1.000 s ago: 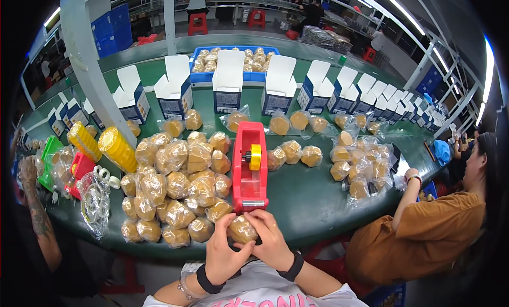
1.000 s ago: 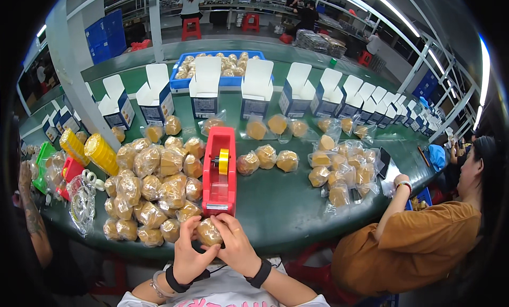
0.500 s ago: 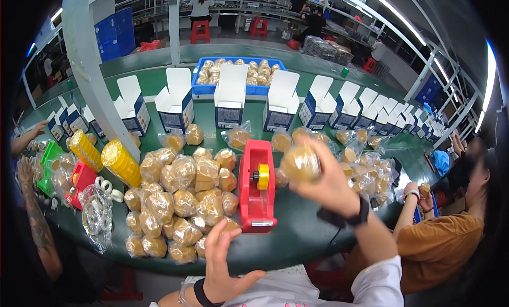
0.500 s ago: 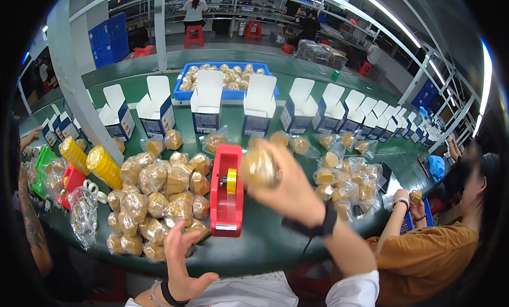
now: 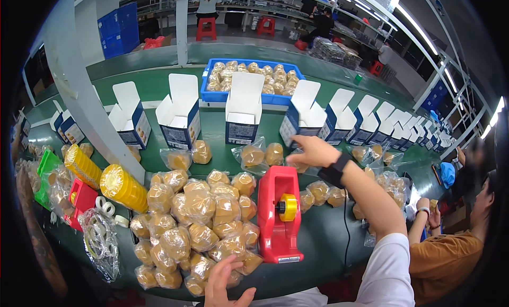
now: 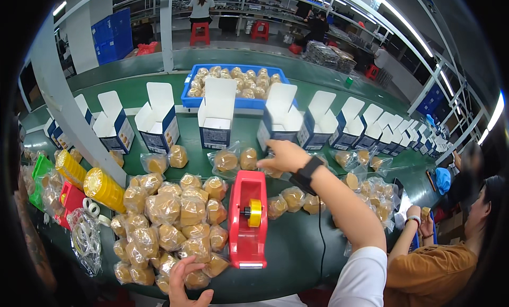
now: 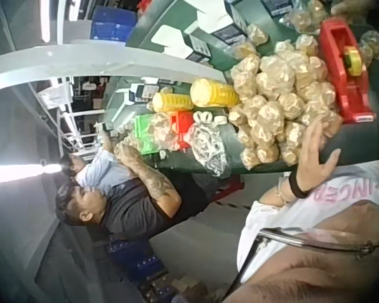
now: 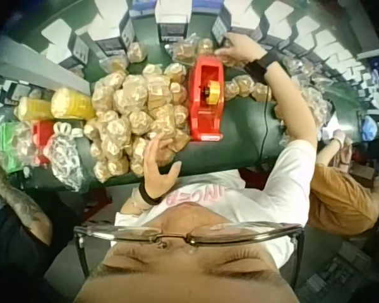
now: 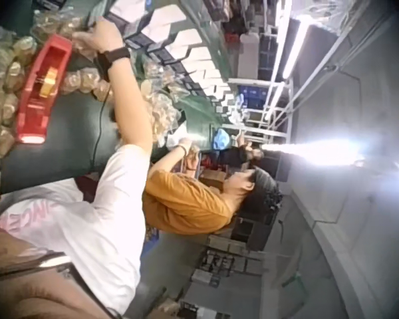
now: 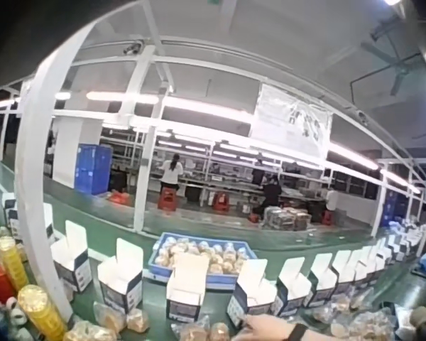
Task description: Sealing plastic bags containing food items with a tape dispenser and placing them into boxes.
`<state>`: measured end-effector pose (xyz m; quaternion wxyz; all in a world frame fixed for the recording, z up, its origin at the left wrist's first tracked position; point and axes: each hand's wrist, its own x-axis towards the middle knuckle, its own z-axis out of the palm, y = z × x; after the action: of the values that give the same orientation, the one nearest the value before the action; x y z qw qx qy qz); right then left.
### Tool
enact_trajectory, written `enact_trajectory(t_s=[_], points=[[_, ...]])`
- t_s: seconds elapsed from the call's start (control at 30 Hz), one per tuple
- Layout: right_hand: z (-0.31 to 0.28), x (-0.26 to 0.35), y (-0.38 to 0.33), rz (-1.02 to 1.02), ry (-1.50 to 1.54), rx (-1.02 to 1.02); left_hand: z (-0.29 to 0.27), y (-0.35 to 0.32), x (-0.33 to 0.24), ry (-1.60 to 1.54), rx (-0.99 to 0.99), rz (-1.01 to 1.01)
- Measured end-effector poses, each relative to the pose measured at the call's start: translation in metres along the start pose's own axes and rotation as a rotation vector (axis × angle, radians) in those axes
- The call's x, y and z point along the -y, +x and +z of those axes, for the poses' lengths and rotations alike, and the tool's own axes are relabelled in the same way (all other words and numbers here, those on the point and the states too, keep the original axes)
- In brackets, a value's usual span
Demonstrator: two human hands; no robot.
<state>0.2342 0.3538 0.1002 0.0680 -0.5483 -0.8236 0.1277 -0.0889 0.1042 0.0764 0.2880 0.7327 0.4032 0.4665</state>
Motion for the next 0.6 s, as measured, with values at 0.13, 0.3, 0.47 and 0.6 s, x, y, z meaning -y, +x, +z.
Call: enact_trajectory(t_s=[0.13, 0.3, 0.47, 0.6], points=[[0.002, 0.009, -0.027, 0.158, -0.083, -0.085, 0.001, -0.005, 0.002, -0.057, 0.012, 0.01], [-0.02, -0.001, -0.077, 0.17, -0.027, -0.387, 0.012, -0.011, -0.019, -0.084, 0.092, 0.06], [-0.052, 0.07, -0.186, 0.32, 0.258, -0.368, 0.041, -0.027, -0.053, -0.289, 0.452, -0.059], [0.017, 0.097, -0.277, 0.453, 0.899, -0.341, 0.108, -0.043, -0.072, -0.469, 0.553, -0.113]])
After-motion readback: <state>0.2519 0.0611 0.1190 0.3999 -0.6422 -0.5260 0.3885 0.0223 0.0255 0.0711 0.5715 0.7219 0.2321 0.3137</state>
